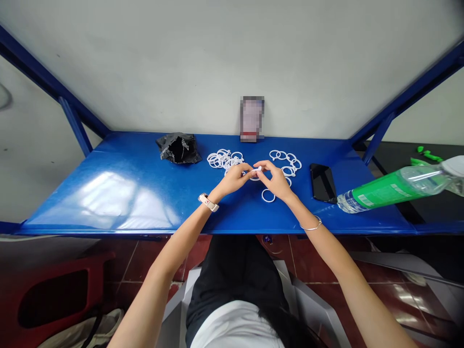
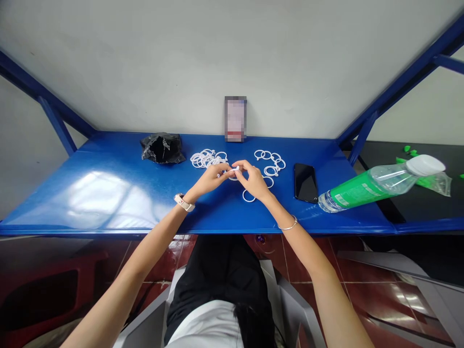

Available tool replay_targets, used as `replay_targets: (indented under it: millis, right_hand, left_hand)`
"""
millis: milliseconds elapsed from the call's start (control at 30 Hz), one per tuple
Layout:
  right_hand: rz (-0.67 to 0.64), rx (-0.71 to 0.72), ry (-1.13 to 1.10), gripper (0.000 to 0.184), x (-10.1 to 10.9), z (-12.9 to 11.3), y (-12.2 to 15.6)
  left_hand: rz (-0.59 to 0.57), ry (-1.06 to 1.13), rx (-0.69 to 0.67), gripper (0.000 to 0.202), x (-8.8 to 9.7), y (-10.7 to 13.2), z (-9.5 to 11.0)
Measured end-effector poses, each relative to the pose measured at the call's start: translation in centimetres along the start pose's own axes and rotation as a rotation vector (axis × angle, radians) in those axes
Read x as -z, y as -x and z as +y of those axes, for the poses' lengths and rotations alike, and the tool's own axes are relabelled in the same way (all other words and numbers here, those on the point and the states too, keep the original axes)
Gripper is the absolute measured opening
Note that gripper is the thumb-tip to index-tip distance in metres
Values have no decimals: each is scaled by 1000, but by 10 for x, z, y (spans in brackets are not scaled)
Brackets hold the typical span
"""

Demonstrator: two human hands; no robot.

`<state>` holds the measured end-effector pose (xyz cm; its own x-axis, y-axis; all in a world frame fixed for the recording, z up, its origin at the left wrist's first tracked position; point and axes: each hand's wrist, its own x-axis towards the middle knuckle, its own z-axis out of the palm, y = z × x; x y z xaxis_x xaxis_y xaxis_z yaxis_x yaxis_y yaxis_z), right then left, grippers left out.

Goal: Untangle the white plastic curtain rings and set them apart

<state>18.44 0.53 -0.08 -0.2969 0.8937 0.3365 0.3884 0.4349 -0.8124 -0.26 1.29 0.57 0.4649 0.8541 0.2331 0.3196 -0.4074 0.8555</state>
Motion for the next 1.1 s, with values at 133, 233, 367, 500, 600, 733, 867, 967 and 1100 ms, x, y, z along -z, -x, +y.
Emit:
replay_targets:
  millis: [133, 233, 367, 500, 600, 733, 867, 967, 1100]
  right_hand:
    - [-33, -115, -335, 25, 0, -2, -2]
    - [-85, -202, -533, 32, 0, -6, -3]
    - [-239, -272, -686, 37, -3, -11, -1]
    - [-260, -315, -788, 46, -9, -8, 0]
    - [-212, -344, -834, 53, -14, -5, -1]
    - [-195, -343, -842, 56, -16, -7, -3]
    - [-184, -324, -766, 42, -12, -7, -4]
    - [-91, -286, -486, 36, -8, 2, -4]
    - [108, -86, 277, 34, 1, 23, -6]
  left_hand:
    - [-56, 396, 95, 42, 3, 0, 3]
    - [-62, 603, 159, 41, 1, 0, 6]
    - [-126, 770, 245, 45, -5, 1, 11]
    - [-161, 948, 325, 54, -12, -1, 11]
    - [-141, 1038, 389, 57, -16, -2, 11]
    - [-86, 1100, 465, 59, -14, -3, 14]
    - [-46, 992, 372, 53, -6, -1, 15]
    - [72, 614, 257, 41, 0, 0, 11]
    - [274, -95, 117, 30, 5, 1, 0]
